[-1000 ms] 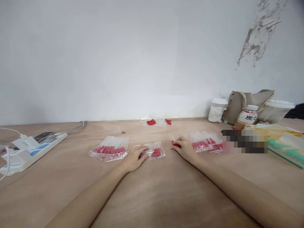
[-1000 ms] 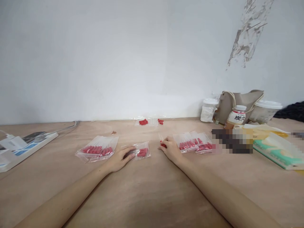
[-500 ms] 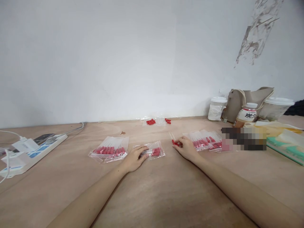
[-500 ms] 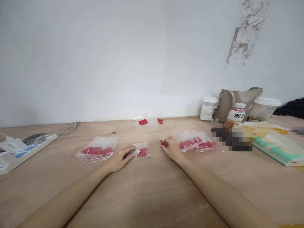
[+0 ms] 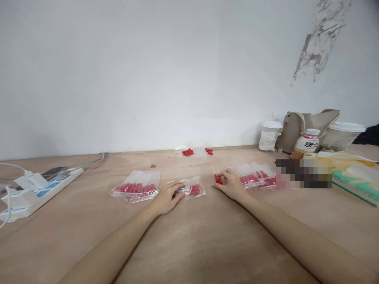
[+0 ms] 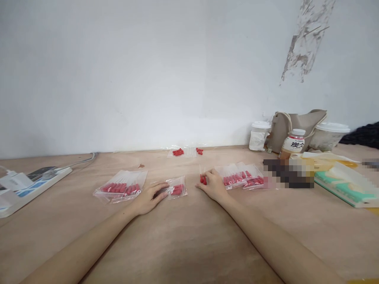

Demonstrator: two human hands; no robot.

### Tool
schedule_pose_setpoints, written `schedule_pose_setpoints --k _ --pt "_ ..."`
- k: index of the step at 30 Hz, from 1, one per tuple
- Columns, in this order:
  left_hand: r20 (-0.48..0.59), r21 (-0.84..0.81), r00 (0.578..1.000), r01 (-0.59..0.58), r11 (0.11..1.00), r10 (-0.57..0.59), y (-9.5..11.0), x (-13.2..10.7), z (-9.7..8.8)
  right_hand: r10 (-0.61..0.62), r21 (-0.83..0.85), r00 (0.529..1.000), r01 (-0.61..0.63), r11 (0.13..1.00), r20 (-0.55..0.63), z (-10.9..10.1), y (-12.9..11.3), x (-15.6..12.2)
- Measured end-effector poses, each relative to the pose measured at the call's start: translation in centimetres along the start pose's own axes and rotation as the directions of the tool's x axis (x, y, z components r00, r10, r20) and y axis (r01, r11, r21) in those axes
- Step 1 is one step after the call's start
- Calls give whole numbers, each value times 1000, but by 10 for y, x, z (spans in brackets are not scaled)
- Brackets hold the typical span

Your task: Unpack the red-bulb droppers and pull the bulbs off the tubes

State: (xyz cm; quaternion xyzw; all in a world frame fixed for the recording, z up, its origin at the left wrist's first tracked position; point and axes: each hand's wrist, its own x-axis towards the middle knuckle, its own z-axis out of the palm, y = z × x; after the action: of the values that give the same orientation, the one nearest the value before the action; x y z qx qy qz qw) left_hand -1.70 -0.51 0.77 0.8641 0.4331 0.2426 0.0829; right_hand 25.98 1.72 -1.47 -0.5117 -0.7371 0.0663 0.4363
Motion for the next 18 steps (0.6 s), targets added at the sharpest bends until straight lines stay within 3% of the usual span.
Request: schedule_pose_setpoints --k 2,5,10,15,18 --pt "3 -2 1000 2 1000 -2 0 0 0 -81 -5 997 81 997 1 -2 -6 0" --pt "12 -7 1000 1 1000 -1 -2 0 1 -196 15 971 196 980 135 -4 -19 4" --pt "30 -3 999 21 1000 -21 -2 1 2 -201 63 905 192 979 374 3 -36 12" --pt "33 3 999 27 1000 -27 -2 1 2 -399 116 805 389 914 440 13 -43 21" --pt "8 -4 1000 11 1000 -11 -2 2 3 -444 173 733 419 892 515 14 -44 26"
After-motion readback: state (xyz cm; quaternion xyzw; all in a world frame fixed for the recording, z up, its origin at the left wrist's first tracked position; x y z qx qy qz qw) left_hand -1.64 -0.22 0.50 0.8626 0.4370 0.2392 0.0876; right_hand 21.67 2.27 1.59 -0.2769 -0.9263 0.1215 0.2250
